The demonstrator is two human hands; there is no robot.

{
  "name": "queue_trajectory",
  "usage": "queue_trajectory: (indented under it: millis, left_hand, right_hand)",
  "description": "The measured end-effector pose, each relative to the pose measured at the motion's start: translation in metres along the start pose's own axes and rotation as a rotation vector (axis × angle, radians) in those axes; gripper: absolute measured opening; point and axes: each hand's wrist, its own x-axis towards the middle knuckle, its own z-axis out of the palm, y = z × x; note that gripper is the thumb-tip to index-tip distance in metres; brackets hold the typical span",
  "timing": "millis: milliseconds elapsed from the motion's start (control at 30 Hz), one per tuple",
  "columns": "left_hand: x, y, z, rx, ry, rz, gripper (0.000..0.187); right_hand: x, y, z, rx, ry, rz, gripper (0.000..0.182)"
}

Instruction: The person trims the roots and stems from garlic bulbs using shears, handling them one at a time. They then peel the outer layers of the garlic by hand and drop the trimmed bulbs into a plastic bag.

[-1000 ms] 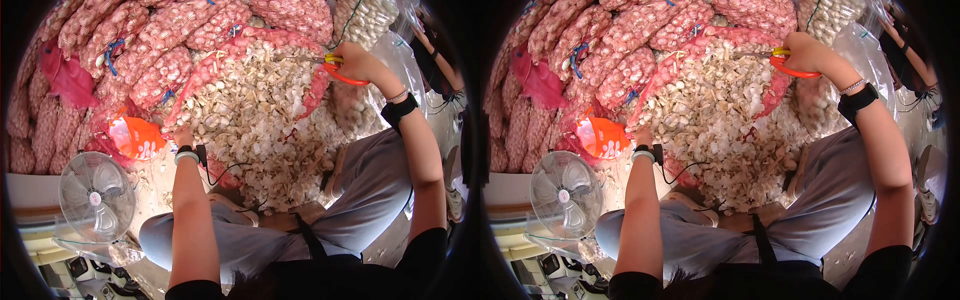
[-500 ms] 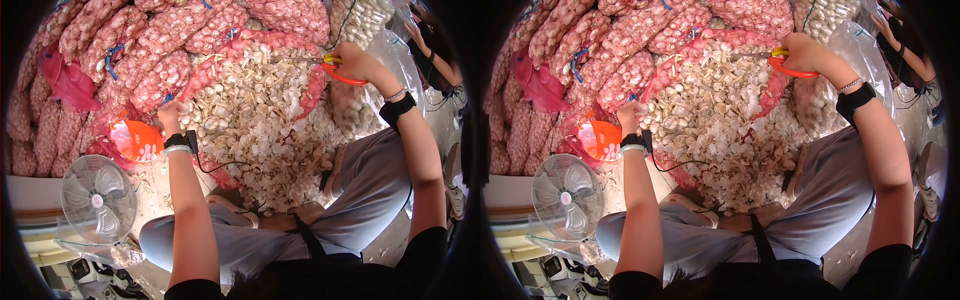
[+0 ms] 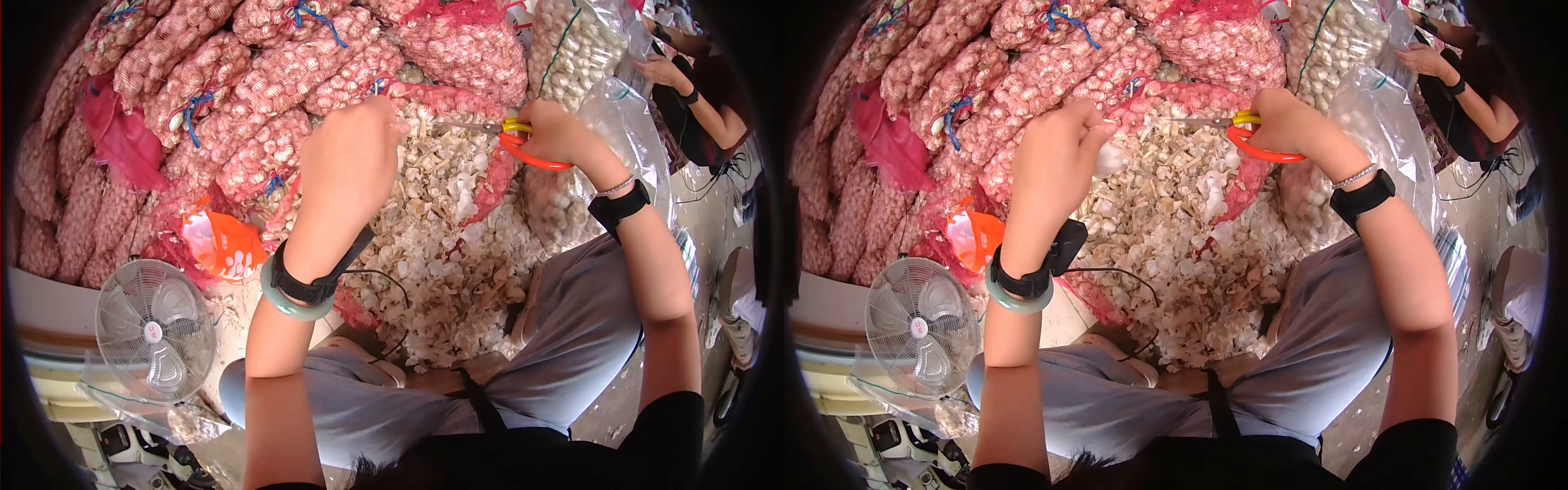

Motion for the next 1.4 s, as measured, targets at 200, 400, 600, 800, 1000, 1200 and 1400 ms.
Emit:
queue_trajectory:
  millis: [200, 400, 600, 800, 1000, 1200, 1400]
  left_hand:
    - [-0.032, 0.052, -0.047, 0.018, -0.404, 0.234, 0.017]
    - [-0.05, 0.104, -0.104, 0.132, -0.676, 0.16, 0.016]
    - [-0.053, 0.119, -0.119, 0.217, -0.523, 0.168, 0.015]
    - [-0.06, 0.11, -0.122, 0.174, -0.468, 0.239, 0.013]
    - [-0.064, 0.102, -0.13, 0.168, -0.496, 0.313, 0.015]
    - [-0.078, 0.107, -0.117, 0.183, -0.178, 0.39, 0.02]
    - [-0.079, 0.12, -0.127, 0.042, -0.284, 0.242, 0.016]
  right_hand:
    - [-0.004, 0.003, -0.003, -0.043, -0.033, 0.019, 0.032]
    - [-0.009, 0.0, -0.005, -0.034, -0.048, -0.011, 0.034]
    - [-0.004, 0.002, 0.001, -0.078, -0.066, -0.033, 0.03]
    - [-0.003, 0.001, 0.005, -0.098, -0.105, -0.034, 0.031]
    - [0.001, -0.001, 0.004, -0.114, -0.127, -0.018, 0.038]
    - [0.0, -0.004, 0.001, -0.096, -0.175, 0.041, 0.035]
    - [-0.002, -0.004, 0.002, -0.094, -0.179, 0.066, 0.028]
